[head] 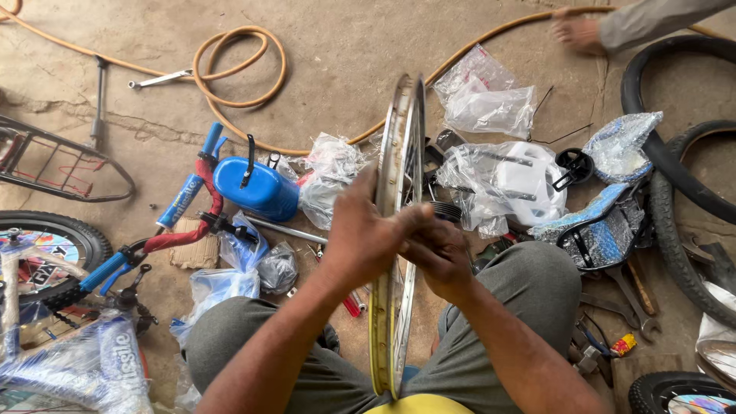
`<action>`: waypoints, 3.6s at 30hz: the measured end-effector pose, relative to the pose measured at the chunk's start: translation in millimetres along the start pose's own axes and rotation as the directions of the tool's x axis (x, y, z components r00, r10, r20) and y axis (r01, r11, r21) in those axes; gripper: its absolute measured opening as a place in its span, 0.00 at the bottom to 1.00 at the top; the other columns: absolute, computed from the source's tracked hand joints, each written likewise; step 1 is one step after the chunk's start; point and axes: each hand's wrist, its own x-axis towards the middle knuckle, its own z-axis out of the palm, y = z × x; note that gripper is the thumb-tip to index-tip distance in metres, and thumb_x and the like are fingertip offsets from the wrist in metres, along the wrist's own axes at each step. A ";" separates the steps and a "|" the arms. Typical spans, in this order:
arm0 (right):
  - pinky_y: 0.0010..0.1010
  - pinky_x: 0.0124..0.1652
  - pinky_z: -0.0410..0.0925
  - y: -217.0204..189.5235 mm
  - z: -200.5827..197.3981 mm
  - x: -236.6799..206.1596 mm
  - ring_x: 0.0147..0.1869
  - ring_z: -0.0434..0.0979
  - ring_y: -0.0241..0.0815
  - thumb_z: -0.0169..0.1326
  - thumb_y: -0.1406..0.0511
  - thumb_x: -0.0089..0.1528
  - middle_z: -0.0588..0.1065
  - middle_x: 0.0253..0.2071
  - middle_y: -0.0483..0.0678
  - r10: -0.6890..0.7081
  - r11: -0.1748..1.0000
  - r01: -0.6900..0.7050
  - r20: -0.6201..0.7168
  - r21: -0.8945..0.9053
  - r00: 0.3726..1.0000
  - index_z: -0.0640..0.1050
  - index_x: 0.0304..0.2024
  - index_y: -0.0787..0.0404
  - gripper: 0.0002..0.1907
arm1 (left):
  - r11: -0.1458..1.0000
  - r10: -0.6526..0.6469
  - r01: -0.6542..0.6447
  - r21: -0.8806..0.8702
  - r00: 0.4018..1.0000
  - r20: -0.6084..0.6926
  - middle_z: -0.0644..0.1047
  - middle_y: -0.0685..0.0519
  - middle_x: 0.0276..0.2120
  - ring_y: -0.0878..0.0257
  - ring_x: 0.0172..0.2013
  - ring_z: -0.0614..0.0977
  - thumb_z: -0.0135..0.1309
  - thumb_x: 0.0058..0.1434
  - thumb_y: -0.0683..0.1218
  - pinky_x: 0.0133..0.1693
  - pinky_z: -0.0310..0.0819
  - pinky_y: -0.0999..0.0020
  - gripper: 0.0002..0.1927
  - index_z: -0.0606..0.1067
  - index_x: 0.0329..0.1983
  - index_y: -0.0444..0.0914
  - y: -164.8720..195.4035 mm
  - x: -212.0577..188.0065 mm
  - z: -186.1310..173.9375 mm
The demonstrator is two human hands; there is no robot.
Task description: The person sits on the ground and repeatedly taps the rim of a bicycle wheel with a small metal tool. They rotate the wheel to access different sections of the rim, continuing the tapping motion throughout the clip.
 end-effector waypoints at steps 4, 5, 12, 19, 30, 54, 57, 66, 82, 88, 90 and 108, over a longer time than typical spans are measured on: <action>0.28 0.45 0.78 -9.9 13.3 10.4 0.44 0.79 0.35 0.54 0.63 0.72 0.78 0.42 0.49 -0.297 0.941 0.226 -0.296 -0.252 0.908 0.77 0.46 0.63 0.08 | 0.975 0.108 -0.115 -0.190 0.993 -0.049 0.83 0.48 0.36 0.61 0.36 0.85 0.66 0.56 0.50 0.39 0.83 0.61 0.22 0.74 0.47 0.33 -6.2 1.4 -4.1; 0.28 0.45 0.79 -9.5 11.6 14.9 0.44 0.79 0.35 0.54 0.62 0.73 0.78 0.42 0.48 -0.391 0.893 0.270 -0.323 -0.360 0.862 0.77 0.45 0.61 0.08 | 0.970 0.071 -0.077 -0.229 0.997 -0.031 0.82 0.48 0.35 0.62 0.34 0.85 0.65 0.55 0.49 0.37 0.84 0.62 0.21 0.74 0.46 0.33 -6.6 2.9 -3.6; 0.26 0.41 0.78 -6.5 -20.2 19.3 0.38 0.81 0.35 0.51 0.65 0.70 0.80 0.38 0.47 0.002 0.653 -0.122 -0.159 -0.748 0.987 0.79 0.42 0.62 0.07 | 0.986 -0.023 0.026 -0.166 1.000 0.021 0.82 0.49 0.33 0.63 0.28 0.82 0.63 0.52 0.45 0.31 0.83 0.66 0.18 0.76 0.45 0.34 -1.1 -11.1 3.7; 0.24 0.46 0.76 -10.9 -21.8 11.9 0.46 0.79 0.33 0.58 0.71 0.64 0.78 0.45 0.47 -0.145 0.972 0.107 -0.175 -0.210 0.974 0.78 0.54 0.64 0.15 | 0.913 0.351 -0.379 -0.148 0.918 -0.186 0.80 0.48 0.41 0.63 0.39 0.83 0.62 0.52 0.41 0.44 0.81 0.65 0.32 0.71 0.62 0.30 0.5 -32.4 8.1; 0.26 0.49 0.78 9.5 -28.1 45.8 0.48 0.82 0.36 0.57 0.72 0.67 0.82 0.45 0.50 -0.069 0.954 -0.027 -0.307 -0.299 0.949 0.82 0.51 0.61 0.11 | 0.942 0.335 -0.323 0.095 0.927 -0.167 0.78 0.41 0.40 0.51 0.41 0.83 0.62 0.57 0.42 0.44 0.79 0.56 0.27 0.69 0.59 0.30 -17.3 -4.6 1.6; 0.27 0.36 0.73 -36.0 -12.6 37.2 0.37 0.76 0.37 0.60 0.73 0.65 0.74 0.36 0.46 -0.045 0.939 0.083 0.122 -0.333 0.992 0.74 0.44 0.66 0.07 | 0.946 0.324 -0.325 0.012 0.938 -0.119 0.79 0.38 0.50 0.47 0.52 0.82 0.70 0.54 0.53 0.54 0.77 0.54 0.42 0.67 0.67 0.31 -4.0 -6.5 -1.9; 0.24 0.36 0.77 -46.4 7.0 43.0 0.39 0.81 0.36 0.60 0.73 0.64 0.77 0.41 0.49 -0.296 0.718 0.260 0.054 -0.646 0.954 0.76 0.46 0.65 0.09 | 0.951 0.299 -0.304 -0.046 0.950 -0.090 0.79 0.39 0.50 0.49 0.53 0.83 0.69 0.54 0.53 0.55 0.78 0.56 0.41 0.68 0.67 0.32 -4.7 -6.2 -1.6; 0.33 0.38 0.72 -52.4 35.6 58.4 0.41 0.79 0.45 0.61 0.71 0.61 0.74 0.38 0.51 -0.575 0.538 0.334 -0.047 -0.774 0.817 0.72 0.37 0.64 0.09 | 0.922 0.386 -0.383 0.050 0.912 -0.136 0.78 0.37 0.52 0.46 0.56 0.81 0.72 0.53 0.54 0.57 0.75 0.54 0.43 0.69 0.67 0.31 -10.5 -6.1 -4.1; 0.29 0.41 0.76 -42.5 8.5 48.1 0.41 0.81 0.38 0.57 0.68 0.66 0.79 0.40 0.48 -0.199 0.796 0.125 -0.061 -0.592 0.978 0.77 0.49 0.65 0.10 | 0.916 0.394 -0.369 0.156 0.899 -0.189 0.76 0.38 0.52 0.44 0.54 0.79 0.71 0.55 0.52 0.55 0.74 0.52 0.43 0.66 0.69 0.31 -8.5 -8.4 -1.6; 0.29 0.50 0.77 -15.7 -16.3 49.3 0.50 0.81 0.39 0.51 0.60 0.73 0.79 0.50 0.51 -0.036 0.992 0.037 0.011 -0.118 0.999 0.77 0.55 0.69 0.18 | 0.909 0.414 -0.399 0.125 0.898 -0.149 0.78 0.38 0.50 0.46 0.53 0.81 0.71 0.56 0.51 0.55 0.76 0.54 0.42 0.66 0.68 0.30 -9.0 -5.9 -6.4; 0.29 0.49 0.75 -8.0 -23.6 49.1 0.49 0.79 0.39 0.54 0.59 0.72 0.78 0.47 0.53 0.038 0.999 -0.038 0.002 0.006 0.999 0.75 0.57 0.72 0.20 | 0.907 0.421 -0.413 0.084 0.896 -0.143 0.78 0.38 0.51 0.47 0.53 0.82 0.70 0.56 0.51 0.55 0.77 0.54 0.42 0.67 0.68 0.30 -9.0 -6.3 -5.0; 0.30 0.58 0.76 0.4 -23.8 51.9 0.58 0.80 0.37 0.57 0.75 0.68 0.80 0.53 0.50 -0.078 0.982 0.120 -0.260 0.149 0.962 0.79 0.57 0.66 0.15 | 0.880 0.461 -0.446 0.160 0.885 -0.068 0.66 0.33 0.67 0.39 0.68 0.67 0.73 0.48 0.52 0.68 0.61 0.49 0.53 0.60 0.72 0.28 -3.4 -13.6 -1.7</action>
